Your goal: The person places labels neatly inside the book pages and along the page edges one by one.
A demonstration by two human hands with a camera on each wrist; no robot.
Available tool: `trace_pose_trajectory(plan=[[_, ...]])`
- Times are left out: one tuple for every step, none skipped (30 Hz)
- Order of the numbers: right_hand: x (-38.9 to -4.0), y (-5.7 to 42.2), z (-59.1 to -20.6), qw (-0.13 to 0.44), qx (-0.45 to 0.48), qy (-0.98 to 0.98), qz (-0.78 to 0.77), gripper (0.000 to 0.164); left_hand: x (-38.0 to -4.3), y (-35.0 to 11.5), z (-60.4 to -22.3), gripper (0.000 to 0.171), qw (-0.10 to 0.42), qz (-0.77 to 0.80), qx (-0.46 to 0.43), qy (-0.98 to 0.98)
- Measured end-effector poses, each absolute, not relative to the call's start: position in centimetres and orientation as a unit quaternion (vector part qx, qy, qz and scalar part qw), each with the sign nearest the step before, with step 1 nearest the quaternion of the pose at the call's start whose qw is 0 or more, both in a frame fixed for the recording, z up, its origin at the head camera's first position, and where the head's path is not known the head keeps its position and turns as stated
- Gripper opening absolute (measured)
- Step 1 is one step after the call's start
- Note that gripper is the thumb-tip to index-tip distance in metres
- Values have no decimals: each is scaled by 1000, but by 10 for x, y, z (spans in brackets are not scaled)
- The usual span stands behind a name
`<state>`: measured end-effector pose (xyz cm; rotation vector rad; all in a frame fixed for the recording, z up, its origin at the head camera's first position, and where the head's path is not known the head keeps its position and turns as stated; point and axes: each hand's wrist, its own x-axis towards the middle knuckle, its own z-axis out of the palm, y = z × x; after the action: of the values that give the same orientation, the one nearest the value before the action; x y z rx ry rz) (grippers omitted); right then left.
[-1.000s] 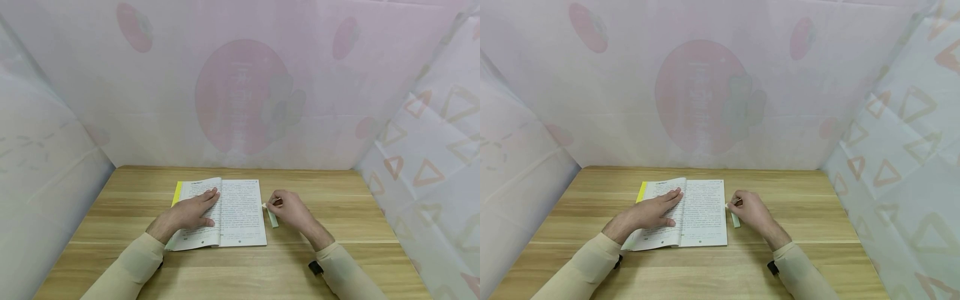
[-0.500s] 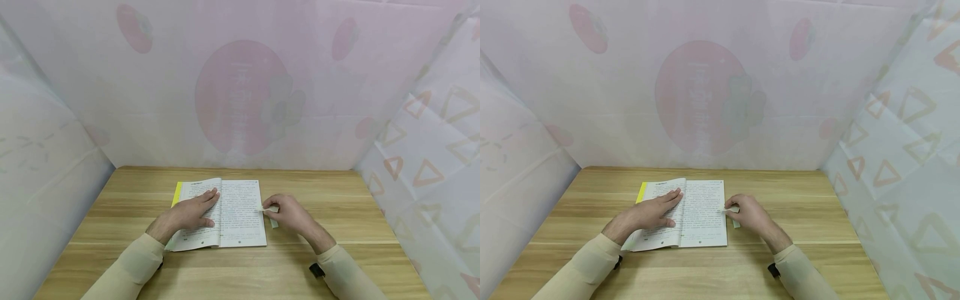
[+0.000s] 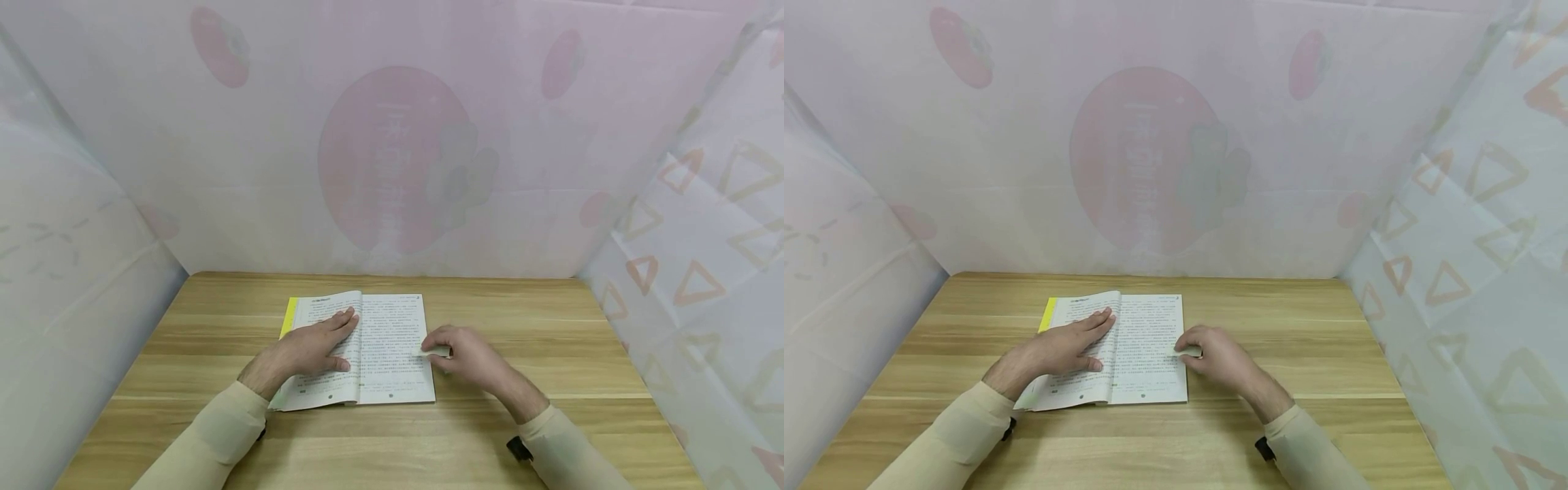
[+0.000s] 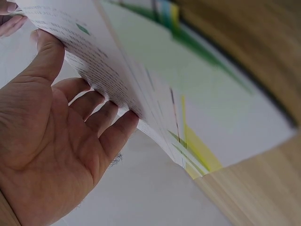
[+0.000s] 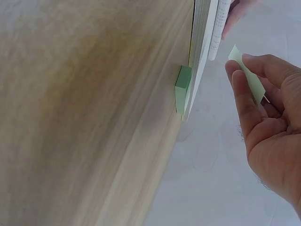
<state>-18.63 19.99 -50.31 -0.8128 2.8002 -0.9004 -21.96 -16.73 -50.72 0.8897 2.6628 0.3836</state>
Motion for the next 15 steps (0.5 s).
trace_pose_trajectory(plan=[[-186,200,-503,44,-271,917,-290,15,-220,-167,-507,102,153,133,311,928],[-185,200,-504,43,-275,917,-287,15,-220,-167,-507,102,152,133,312,928],[-184,199,-504,42,-280,916,-283,15,-220,-167,-507,102,152,133,313,928],[-183,199,-504,40,-286,916,-279,16,-220,-167,-507,102,151,132,314,928],[-182,198,-504,39,-290,916,-275,16,-220,-167,-507,102,151,132,314,928],[-181,197,-504,40,-294,915,-273,16,-220,-167,-507,102,151,131,314,928],[-180,196,-504,39,-299,914,-271,17,-220,-167,-507,102,151,130,314,928],[-179,195,-504,40,-303,913,-270,17,-220,-167,-507,102,150,129,315,928],[-178,194,-505,38,-309,912,-268,17,-220,-167,-507,102,150,129,315,928],[-178,193,-505,37,-315,911,-266,17,-220,-167,-507,102,150,128,315,929],[-177,192,-506,38,-319,909,-265,17,-220,-167,-507,102,149,127,315,929],[-177,192,-506,38,-326,907,-266,17,-220,-167,-507,102,149,126,315,929],[-177,191,-507,38,-331,905,-266,18,-220,-167,-507,102,148,125,315,929],[-177,191,-508,40,-335,903,-266,18,-220,-167,-507,102,148,125,316,929],[-177,191,-508,40,-339,902,-265,18,-220,-167,-507,102,147,124,316,929]])
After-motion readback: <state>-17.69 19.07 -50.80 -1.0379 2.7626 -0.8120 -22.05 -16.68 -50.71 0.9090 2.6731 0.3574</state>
